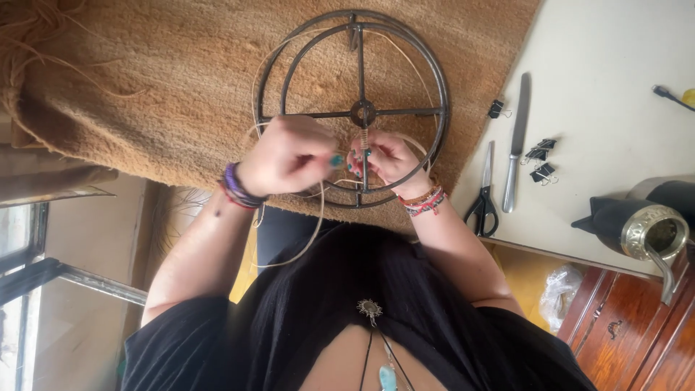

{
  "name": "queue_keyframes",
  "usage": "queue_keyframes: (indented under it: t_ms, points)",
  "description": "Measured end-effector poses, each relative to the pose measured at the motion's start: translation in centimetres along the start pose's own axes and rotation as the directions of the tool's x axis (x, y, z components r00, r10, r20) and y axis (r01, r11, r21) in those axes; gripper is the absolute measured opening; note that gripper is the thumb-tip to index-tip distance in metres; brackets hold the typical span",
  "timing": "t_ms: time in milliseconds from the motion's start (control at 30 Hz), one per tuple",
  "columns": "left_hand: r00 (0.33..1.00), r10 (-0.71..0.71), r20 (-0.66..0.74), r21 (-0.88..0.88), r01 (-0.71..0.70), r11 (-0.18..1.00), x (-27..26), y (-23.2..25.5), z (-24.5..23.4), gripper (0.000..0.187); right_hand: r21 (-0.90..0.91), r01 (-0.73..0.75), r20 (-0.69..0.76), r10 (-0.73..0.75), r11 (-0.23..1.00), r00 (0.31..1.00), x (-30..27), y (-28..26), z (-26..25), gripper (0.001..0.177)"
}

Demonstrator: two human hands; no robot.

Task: Wrapping twine around a circular metal frame to create a decorative pattern, likely for a dreamcatcher.

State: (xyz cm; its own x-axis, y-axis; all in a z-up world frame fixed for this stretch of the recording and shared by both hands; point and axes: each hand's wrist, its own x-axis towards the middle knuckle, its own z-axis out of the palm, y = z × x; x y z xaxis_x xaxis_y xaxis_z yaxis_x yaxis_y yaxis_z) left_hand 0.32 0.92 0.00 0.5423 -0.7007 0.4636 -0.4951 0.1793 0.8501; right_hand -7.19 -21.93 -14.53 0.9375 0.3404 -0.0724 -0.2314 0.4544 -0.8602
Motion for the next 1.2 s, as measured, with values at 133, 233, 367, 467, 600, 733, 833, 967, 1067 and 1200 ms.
queue_keyframes:
  t_ms: [133, 233, 367, 467, 600, 733, 833, 967, 1067, 1200]
  points:
    - [0.995, -0.051, -0.086, -0.203, 0.032, 0.979, -2.3, 2.5, -3.5, 0.041, -0.037, 0.081, 0.032, -0.08, 0.996, 0.996, 0.0, -2.4, 1.4, 0.019]
    - [0.979, 0.047, -0.199, -0.351, -0.116, 0.929, -4.4, 5.1, -5.7, 0.035, 0.04, 0.087, 0.105, -0.091, 0.995, 0.99, 0.2, -3.6, 2.3, 0.017]
    - [0.911, 0.065, -0.406, -0.47, -0.269, 0.841, -8.4, 6.6, -8.7, 0.039, 0.32, 0.032, 0.146, -0.083, 0.947, 0.986, -0.3, -1.3, 1.3, 0.022]
    - [0.874, -0.284, -0.393, -0.177, 0.232, 0.957, -10.9, 7.5, -9.1, 0.037, 0.3, 0.015, 0.096, -0.046, 0.954, 0.994, -0.3, -1.9, 1.7, 0.019]
    - [0.842, -0.534, 0.081, 0.609, 0.382, 0.695, -7.3, 6.6, -6.2, 0.008, -0.139, 0.037, 0.041, -0.032, 0.99, 0.999, -0.9, -3.2, 1.1, 0.021]
    - [0.948, -0.314, 0.051, 0.41, 0.267, 0.872, -0.9, 7.0, -2.4, 0.021, -0.33, -0.024, -0.055, 0.006, 0.944, 0.998, -2.3, -3.7, -0.2, 0.018]
    - [0.998, -0.03, -0.054, 0.668, 0.058, 0.742, 3.0, 5.8, 0.4, 0.016, -0.321, -0.111, -0.163, 0.06, 0.94, 0.985, -2.9, -5.1, 0.5, 0.012]
    - [0.973, -0.003, 0.229, 0.868, -0.202, 0.454, 4.9, 1.4, 4.4, 0.02, -0.196, -0.022, -0.264, -0.031, 0.98, 0.964, -3.4, -5.3, 0.7, 0.008]
    - [0.953, -0.088, 0.289, 0.846, -0.211, 0.49, 4.9, -0.3, 4.8, 0.026, -0.031, 0.065, -0.307, -0.071, 0.997, 0.949, -3.6, -4.8, 0.0, 0.009]
    - [0.978, -0.03, 0.207, 0.546, -0.09, 0.833, 4.8, -0.8, 4.0, 0.018, 0.122, 0.16, -0.228, -0.13, 0.98, 0.965, -3.7, -6.1, 0.1, 0.016]
